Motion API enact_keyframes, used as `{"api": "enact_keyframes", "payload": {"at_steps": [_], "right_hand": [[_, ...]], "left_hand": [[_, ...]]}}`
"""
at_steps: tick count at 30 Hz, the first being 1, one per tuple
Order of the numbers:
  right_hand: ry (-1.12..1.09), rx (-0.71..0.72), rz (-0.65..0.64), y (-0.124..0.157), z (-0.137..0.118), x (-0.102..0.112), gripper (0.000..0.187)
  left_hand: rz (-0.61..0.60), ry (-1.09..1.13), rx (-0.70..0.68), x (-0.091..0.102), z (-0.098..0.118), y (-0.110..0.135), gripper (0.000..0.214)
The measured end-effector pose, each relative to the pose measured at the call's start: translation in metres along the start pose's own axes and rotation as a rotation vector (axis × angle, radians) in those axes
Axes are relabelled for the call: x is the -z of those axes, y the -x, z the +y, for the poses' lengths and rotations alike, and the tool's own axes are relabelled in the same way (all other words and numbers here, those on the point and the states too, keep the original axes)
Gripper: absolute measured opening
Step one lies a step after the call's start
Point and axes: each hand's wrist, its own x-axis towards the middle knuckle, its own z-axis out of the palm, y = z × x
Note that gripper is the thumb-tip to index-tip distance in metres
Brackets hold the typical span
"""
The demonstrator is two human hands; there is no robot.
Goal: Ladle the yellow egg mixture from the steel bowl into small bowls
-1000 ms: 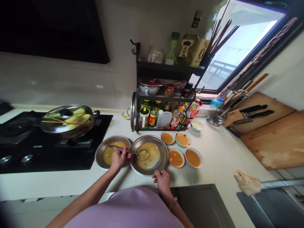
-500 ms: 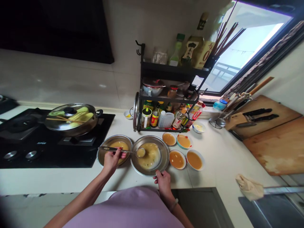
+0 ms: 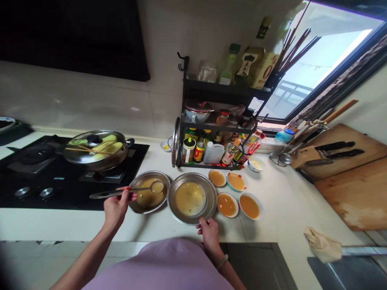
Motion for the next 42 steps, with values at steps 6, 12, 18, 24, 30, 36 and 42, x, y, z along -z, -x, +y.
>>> {"api": "enact_keyframes", "payload": {"at_steps": [6,12,18,24,30,36,42], "right_hand": [[0.007,-0.004,-0.003,-0.004,0.004,0.001,0.025],[-0.001,0.009,-0.005,-0.004,0.001,0.002,0.025],[0.045,0.005,0.02,-0.001,-0.007,0.0,0.023],[0.065,0.064,0.018,0.002,-0.013,0.002,0.023],[0.052,0.067,0.017,0.004,-0.015,0.003,0.025],[0.053,0.071,0.009,0.005,-0.016,0.003,0.024],[0.052,0.088,-0.004,0.004,-0.015,0.004,0.025]], "left_hand": [[-0.091,-0.271,-0.499,0.008,-0.009,0.007,0.023],[-0.14,-0.251,-0.6,-0.005,-0.003,0.019,0.019],[-0.312,-0.148,-0.446,-0.049,0.002,0.033,0.027],[-0.432,-0.19,-0.616,-0.089,0.005,0.042,0.024],[-0.426,-0.196,-0.351,-0.097,-0.003,0.041,0.03],[-0.347,0.116,0.13,-0.094,-0.017,0.032,0.031],[-0.293,0.175,0.214,-0.088,-0.014,0.035,0.025]]}}
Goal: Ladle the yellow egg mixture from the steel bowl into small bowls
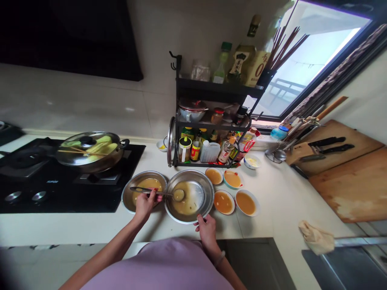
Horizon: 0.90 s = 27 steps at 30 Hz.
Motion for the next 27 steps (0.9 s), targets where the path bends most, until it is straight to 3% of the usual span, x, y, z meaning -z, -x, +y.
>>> {"api": "enact_keyframes", "payload": {"at_steps": [11,19,23,27], "right_hand": [[0.025,0.0,-0.001,-0.003,-0.001,0.001,0.026],[0.053,0.007,-0.007,-0.003,-0.003,0.003,0.025],[0.043,0.007,-0.005,-0.004,-0.002,0.003,0.027],[0.031,0.007,-0.019,-0.005,0.0,0.002,0.028]], "left_hand": [[0.077,0.079,-0.019,0.017,0.017,-0.001,0.023],[0.221,0.071,-0.097,0.057,0.039,0.002,0.03],[0.29,-0.207,-0.255,0.081,0.035,0.003,0.034],[0.273,-0.529,-0.566,0.095,0.026,0.008,0.029]]}}
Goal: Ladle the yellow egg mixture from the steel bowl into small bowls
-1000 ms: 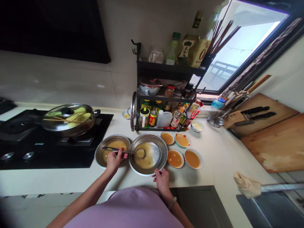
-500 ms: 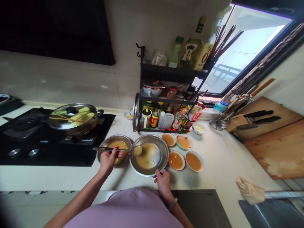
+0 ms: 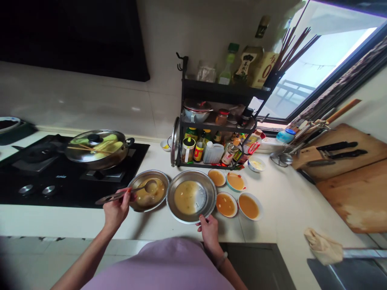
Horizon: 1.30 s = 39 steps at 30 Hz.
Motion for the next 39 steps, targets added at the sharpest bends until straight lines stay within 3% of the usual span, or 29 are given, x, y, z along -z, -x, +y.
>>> {"api": "enact_keyframes", "payload": {"at_steps": [3,5,12,20,22,27,29,33,39], "right_hand": [[-0.011,0.013,0.006,0.0,0.001,0.0,0.028],[-0.009,0.016,0.012,0.0,0.001,0.0,0.028],[0.015,0.038,0.014,0.001,-0.003,0.001,0.028],[0.016,0.032,0.011,0.0,-0.001,0.0,0.028],[0.017,0.025,0.013,0.001,-0.001,0.0,0.027],[0.021,0.009,0.021,0.001,-0.001,0.0,0.025],[0.018,0.006,0.023,0.002,-0.001,0.0,0.025],[0.009,0.006,0.014,0.001,0.001,-0.001,0.026],[0.03,0.016,0.01,0.0,0.002,0.0,0.026]], "left_hand": [[-0.043,-0.022,-0.229,0.002,-0.002,0.006,0.021],[-0.048,-0.006,-0.299,0.0,0.0,0.009,0.017],[-0.14,0.221,-0.117,-0.037,0.022,0.021,0.021],[-0.263,0.135,-0.266,-0.088,0.045,0.03,0.025],[-0.302,0.147,-0.175,-0.095,0.047,0.03,0.028],[-0.337,0.338,0.309,-0.105,0.04,0.027,0.036],[-0.309,0.441,0.434,-0.105,0.036,0.025,0.034],[-0.266,0.512,0.551,-0.098,0.037,0.02,0.026],[-0.235,0.512,0.588,-0.086,0.043,0.015,0.024]]}}
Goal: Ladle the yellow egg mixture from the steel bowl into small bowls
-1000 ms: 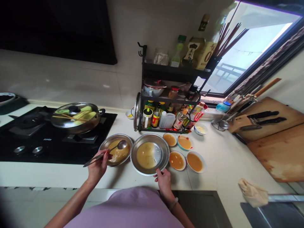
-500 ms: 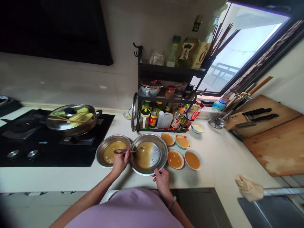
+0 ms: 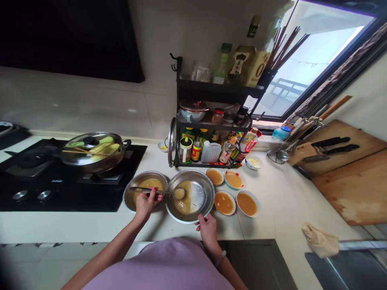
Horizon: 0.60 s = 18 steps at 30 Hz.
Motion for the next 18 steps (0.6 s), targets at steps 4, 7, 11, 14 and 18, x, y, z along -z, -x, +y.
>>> {"api": "enact_keyframes", "payload": {"at_steps": [4,7,11,14,18], "right_hand": [[0.032,-0.006,0.004,0.0,-0.003,0.001,0.025],[0.028,-0.012,0.001,0.001,-0.006,0.001,0.025],[0.004,0.01,0.0,0.001,-0.005,0.001,0.027],[-0.003,0.014,-0.007,0.0,-0.003,0.001,0.029],[0.022,0.007,-0.001,0.0,-0.003,0.001,0.028]], "left_hand": [[0.024,0.03,-0.02,0.007,0.003,-0.003,0.024],[0.041,0.092,-0.05,0.018,0.008,-0.004,0.024],[0.098,0.125,-0.104,0.041,0.017,-0.004,0.03],[0.165,0.044,-0.146,0.062,0.021,-0.006,0.034],[0.251,-0.211,-0.258,0.085,0.017,-0.008,0.035]]}}
